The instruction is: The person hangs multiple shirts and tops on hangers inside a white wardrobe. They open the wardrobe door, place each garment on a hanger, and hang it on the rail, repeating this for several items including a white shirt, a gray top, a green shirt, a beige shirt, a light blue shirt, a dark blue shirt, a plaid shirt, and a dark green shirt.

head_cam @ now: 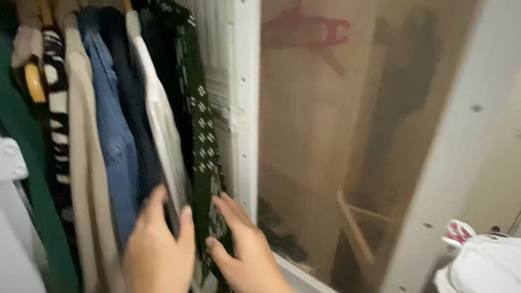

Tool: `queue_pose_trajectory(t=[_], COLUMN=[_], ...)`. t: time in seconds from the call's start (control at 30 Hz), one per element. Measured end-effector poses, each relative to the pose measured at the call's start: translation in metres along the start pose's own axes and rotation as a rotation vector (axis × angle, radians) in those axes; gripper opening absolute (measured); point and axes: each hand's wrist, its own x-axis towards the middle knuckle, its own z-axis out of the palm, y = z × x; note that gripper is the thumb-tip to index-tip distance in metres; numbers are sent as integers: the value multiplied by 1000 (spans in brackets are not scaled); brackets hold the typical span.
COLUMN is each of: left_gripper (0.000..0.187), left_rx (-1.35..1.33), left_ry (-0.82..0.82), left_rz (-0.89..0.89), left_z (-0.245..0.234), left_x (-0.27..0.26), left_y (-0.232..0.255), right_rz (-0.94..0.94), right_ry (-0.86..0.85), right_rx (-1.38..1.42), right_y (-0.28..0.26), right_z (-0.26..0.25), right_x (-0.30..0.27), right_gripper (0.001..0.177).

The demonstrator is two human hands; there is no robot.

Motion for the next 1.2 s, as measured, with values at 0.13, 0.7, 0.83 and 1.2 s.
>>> queue_pose_trajectory(t=[0.13,0.7,0.83,1.2], left_gripper=[59,51,46,38], left_rx=[-132,-451,-551,-556], left_ry=[215,129,99,-372], left_rz=[369,445,399,239], left_z=[-43,-12,14,228], left_x=[-69,-288,-328,-381], left_y=[67,267,301,367], right_rz=[-165,-49,50,481], right_ry=[-13,142,237,274], right_rx=[28,48,-59,-237], right_y=[-40,-69,-43,146], right_z=[-65,-332,-372,-517], right_x=[-44,-221,-243,-263], right_gripper=[63,57,55,55])
